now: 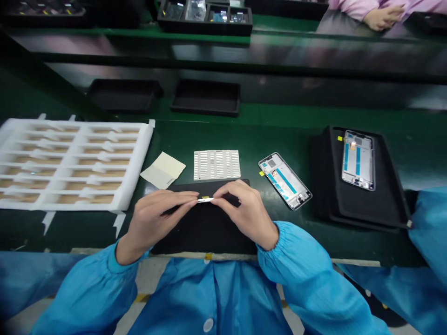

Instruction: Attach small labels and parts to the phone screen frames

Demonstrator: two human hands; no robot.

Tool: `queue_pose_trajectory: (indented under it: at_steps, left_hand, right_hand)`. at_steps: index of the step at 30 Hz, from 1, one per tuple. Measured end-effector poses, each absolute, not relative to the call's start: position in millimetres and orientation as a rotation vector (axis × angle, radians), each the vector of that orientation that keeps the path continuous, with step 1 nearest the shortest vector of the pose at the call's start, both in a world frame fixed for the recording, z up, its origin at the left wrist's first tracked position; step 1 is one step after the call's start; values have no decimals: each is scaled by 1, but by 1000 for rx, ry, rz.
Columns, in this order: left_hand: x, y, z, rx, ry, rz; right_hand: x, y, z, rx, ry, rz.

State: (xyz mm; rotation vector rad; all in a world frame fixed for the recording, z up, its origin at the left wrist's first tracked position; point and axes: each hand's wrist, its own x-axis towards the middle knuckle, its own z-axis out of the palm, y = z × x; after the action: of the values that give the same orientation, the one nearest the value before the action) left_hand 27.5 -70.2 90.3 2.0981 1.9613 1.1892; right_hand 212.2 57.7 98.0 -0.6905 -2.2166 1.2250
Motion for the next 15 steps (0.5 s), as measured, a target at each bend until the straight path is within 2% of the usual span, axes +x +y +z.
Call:
queue_pose_trajectory:
  at_steps: [5,11,15]
  left_hand:
    - [28,-67,93,2089,1973,1144]
    - [24,-72,88,2195,1940,1124]
    - [21,-83,82,2437,1915,1052]
  right_hand:
    - [212,55,91,-486,-2252,1037]
    - [213,54,81,-168,-2505,393]
    - [213,53,83,-126,-2491,346]
